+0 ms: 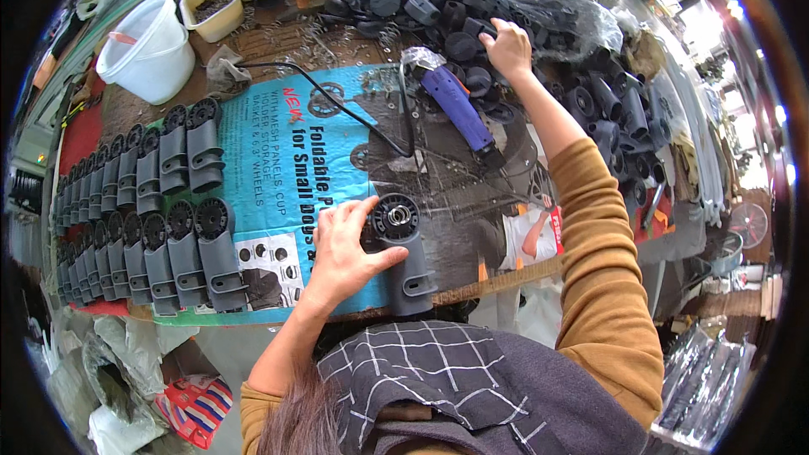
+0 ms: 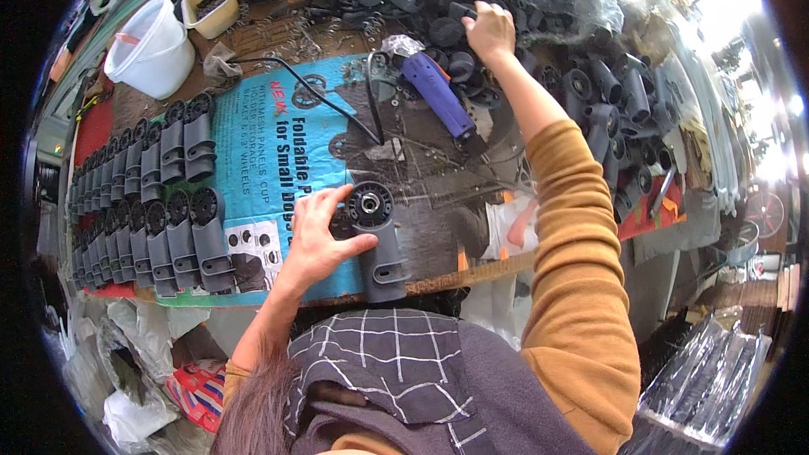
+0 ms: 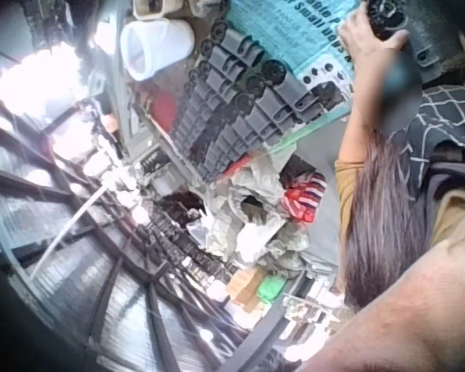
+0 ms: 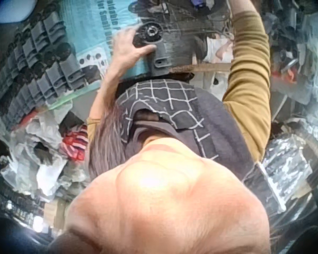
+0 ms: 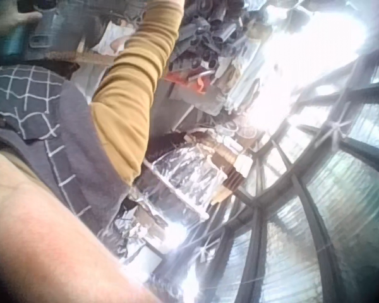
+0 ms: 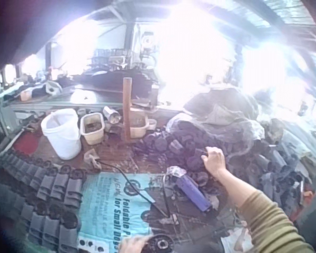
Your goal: The person assembles small wheels onto plastic wheel holders using a corded electric screwdriver. They repeatedly pick up a wheel holder, place a wheel and a washer, drive a screw to secure the wheel, and set the completed unit aside.
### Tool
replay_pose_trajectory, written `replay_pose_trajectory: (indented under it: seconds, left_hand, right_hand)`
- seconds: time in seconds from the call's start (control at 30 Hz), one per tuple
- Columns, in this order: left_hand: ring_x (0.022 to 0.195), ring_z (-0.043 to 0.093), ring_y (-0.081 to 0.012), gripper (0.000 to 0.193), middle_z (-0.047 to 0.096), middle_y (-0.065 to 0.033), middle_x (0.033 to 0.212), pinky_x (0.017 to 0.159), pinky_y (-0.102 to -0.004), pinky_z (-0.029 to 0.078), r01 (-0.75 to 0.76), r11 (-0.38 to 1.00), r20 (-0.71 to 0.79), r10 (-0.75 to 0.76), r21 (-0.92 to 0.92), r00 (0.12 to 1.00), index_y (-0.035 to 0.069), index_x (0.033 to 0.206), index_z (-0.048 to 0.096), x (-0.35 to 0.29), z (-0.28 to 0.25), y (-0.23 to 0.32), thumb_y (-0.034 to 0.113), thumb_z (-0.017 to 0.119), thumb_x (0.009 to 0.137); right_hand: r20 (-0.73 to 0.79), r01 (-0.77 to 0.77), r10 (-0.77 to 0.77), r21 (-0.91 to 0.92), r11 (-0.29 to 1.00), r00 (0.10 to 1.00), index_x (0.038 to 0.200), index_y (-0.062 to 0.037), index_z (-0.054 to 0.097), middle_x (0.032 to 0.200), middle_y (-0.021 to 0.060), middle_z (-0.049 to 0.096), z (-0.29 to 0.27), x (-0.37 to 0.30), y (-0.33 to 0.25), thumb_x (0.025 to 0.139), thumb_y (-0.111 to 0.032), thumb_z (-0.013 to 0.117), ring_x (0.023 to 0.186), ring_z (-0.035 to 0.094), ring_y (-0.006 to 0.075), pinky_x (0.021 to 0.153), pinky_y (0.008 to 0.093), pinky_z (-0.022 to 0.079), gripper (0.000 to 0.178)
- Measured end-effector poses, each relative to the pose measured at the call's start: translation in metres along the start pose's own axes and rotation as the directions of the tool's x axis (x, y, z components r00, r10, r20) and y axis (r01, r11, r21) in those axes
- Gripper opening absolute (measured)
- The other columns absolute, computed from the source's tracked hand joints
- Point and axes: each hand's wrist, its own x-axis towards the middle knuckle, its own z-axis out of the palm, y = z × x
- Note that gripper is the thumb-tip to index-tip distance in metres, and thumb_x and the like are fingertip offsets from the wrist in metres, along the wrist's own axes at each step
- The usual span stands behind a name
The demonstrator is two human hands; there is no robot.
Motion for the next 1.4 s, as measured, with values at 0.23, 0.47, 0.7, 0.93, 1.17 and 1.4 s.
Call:
replay_pose_trajectory:
  seconds: [0.23,0.47,0.7,0.93,1.17,1.4]
  left_hand:
    - [0.112,0.049,-0.0277,0.065,0.062,-0.0111,0.116,0.102,-0.0388,0.036,0.047,0.971,-0.123,-0.078,-0.234,0.989,0.002,0.128,0.056,0.016,-0.022,0.023,0.039,0.076,0.078]
    - [0.079,0.056,-0.0077,0.044,0.058,-0.0032,0.095,0.069,-0.0209,0.049,-0.190,0.446,-0.242,-0.061,-0.875,0.968,0.000,0.127,0.044,0.041,-0.005,0.072,0.036,0.048,0.102]
    - [0.058,0.041,-0.0015,0.036,0.049,0.0054,0.073,0.050,-0.0179,0.032,0.062,0.261,0.033,-0.112,-0.963,0.993,0.007,0.100,0.060,0.022,-0.015,0.043,0.037,0.041,0.104]
    - [0.081,0.060,-0.0108,0.052,0.064,-0.0070,0.098,0.058,-0.0197,0.046,-0.011,0.776,-0.058,-0.032,-0.631,0.998,0.001,0.115,0.063,0.023,-0.020,0.020,0.047,0.061,0.093]
    - [0.118,0.044,-0.0332,0.086,0.052,-0.0165,0.126,0.105,-0.0419,0.035,-0.050,0.998,0.011,0.050,0.026,0.999,0.002,0.134,0.053,0.009,0.003,-0.006,0.050,0.079,0.068]
    - [0.113,0.047,-0.0324,0.085,0.055,-0.0149,0.123,0.101,-0.0416,0.038,-0.080,0.997,-0.018,0.080,0.016,0.997,0.002,0.131,0.056,0.009,0.003,-0.007,0.052,0.080,0.066]
  right_hand:
    - [-0.170,0.058,0.005,0.362,0.931,0.985,0.100,-0.0031,0.064,0.100,0.0160,0.064,-0.061,-0.030,-0.039,0.078,-0.015,0.073,0.097,0.060,0.0349,0.086,0.0430,0.046,0.027]
    - [0.218,-0.027,-0.218,0.765,0.644,0.951,0.093,-0.0031,0.063,0.089,0.0088,0.057,-0.189,-0.147,-0.130,0.076,-0.025,0.080,0.082,0.057,0.0206,0.071,0.0312,0.047,0.033]
    - [0.225,0.075,-0.538,0.874,0.480,0.812,0.118,-0.0067,0.063,0.122,0.0133,0.060,-0.191,-0.152,-0.136,0.078,-0.007,0.074,0.112,0.060,0.0287,0.096,0.0374,0.048,0.041]
    - [0.386,-0.147,-0.331,0.812,0.565,0.861,0.106,-0.0035,0.060,0.115,0.0146,0.064,-0.183,-0.188,-0.098,0.076,-0.010,0.076,0.107,0.062,0.0296,0.089,0.0371,0.050,0.034]
    - [0.462,-0.220,-0.155,0.658,0.721,0.873,0.101,-0.0035,0.058,0.114,0.0166,0.065,-0.162,-0.202,-0.099,0.077,-0.010,0.076,0.100,0.064,0.0301,0.089,0.0376,0.050,0.031]
    - [0.342,0.150,-0.536,0.721,0.676,0.772,0.115,-0.0040,0.063,0.121,0.0140,0.063,-0.170,-0.182,-0.136,0.078,-0.012,0.074,0.113,0.059,0.0305,0.097,0.0387,0.046,0.039]
